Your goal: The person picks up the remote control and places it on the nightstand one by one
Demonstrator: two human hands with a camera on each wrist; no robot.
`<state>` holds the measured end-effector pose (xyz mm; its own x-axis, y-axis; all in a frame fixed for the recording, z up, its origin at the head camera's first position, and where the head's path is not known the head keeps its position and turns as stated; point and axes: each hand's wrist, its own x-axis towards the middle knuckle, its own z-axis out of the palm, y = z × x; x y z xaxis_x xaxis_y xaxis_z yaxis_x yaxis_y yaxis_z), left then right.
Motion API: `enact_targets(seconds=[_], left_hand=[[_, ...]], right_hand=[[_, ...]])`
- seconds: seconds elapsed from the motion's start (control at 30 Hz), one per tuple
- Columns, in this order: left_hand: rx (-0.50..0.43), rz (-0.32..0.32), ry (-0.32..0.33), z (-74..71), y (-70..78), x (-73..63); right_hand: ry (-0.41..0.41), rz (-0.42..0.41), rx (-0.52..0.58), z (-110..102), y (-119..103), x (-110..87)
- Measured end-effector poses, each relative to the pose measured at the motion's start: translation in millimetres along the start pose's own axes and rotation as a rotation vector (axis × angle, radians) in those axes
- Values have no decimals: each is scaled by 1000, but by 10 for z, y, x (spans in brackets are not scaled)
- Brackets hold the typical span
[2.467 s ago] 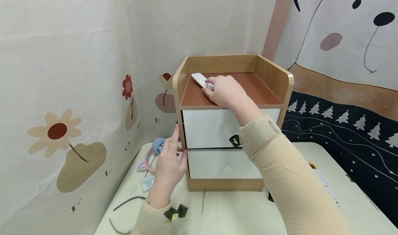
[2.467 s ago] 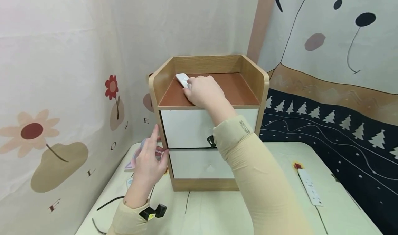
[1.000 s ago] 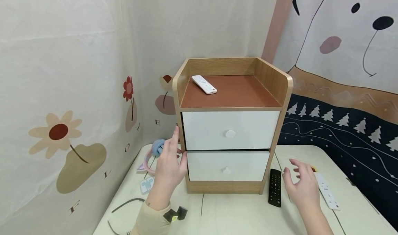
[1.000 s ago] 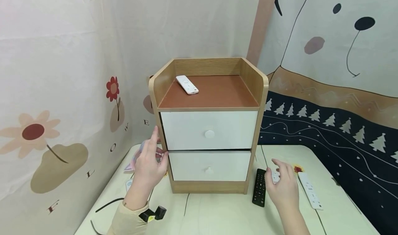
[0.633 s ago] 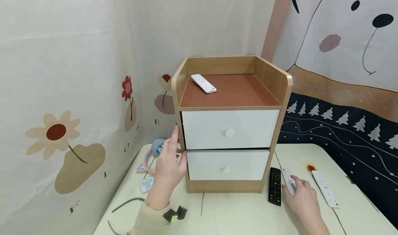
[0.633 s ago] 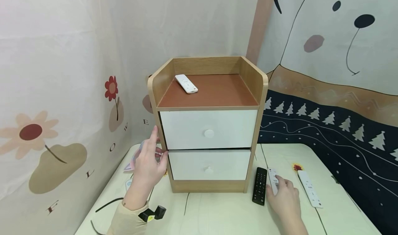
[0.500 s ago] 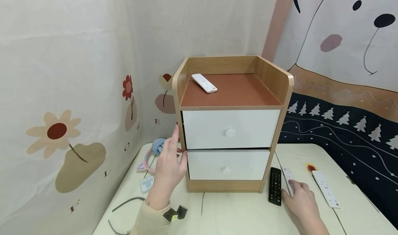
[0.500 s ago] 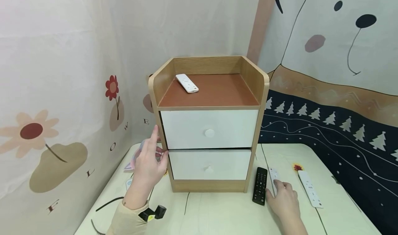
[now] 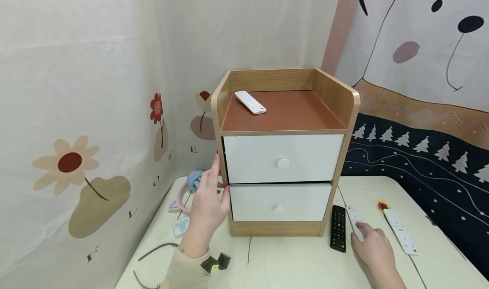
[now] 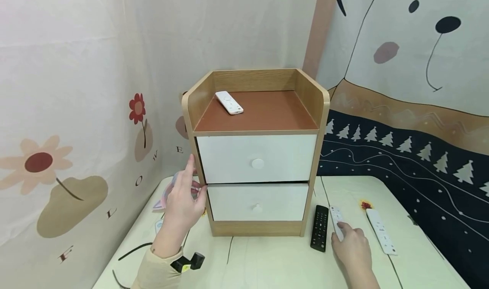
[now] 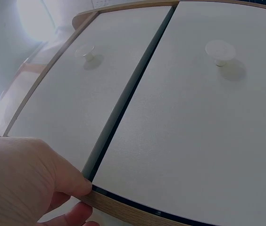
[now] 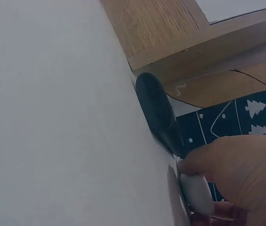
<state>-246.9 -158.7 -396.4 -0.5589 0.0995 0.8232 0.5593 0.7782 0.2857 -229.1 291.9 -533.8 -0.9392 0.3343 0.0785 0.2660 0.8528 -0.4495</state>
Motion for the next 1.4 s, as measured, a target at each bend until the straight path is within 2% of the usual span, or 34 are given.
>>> enact_targets(seconds=[0.17,0.27,0.37,0.47,0.7,0.87,1.07,1.2,1.3,1.4], left_hand=[[-2,12,12,8,-11,4],[-1,14,13,8,-13,2],[-1,8,8,5,-9,-3],[-4,8,6,8,-11,-8],[-5,11,7,17,-16,-16],[0,10,6,8,-11,-14],[-6,4,4,11,5,-12],[-9,-2,-6,12,11,-9],[-9,-7,-5,15,10,-8],[-7,-8,0,20,10,-7]], right_hand=[[28,15,49,-36,26,28],[73,33,79,-50,18,26],[137,46,113,-100,-21,0],[250,23,132,-185,-109,-56],[599,-179,203,-348,-380,-222],[779,-316,319,-584,-615,-317],[952,-485,512,-874,-871,-337],[1041,-605,642,-1028,-1104,-328],[1052,-676,682,-1164,-1309,-334],[1032,-733,675,-1288,-1486,-328]])
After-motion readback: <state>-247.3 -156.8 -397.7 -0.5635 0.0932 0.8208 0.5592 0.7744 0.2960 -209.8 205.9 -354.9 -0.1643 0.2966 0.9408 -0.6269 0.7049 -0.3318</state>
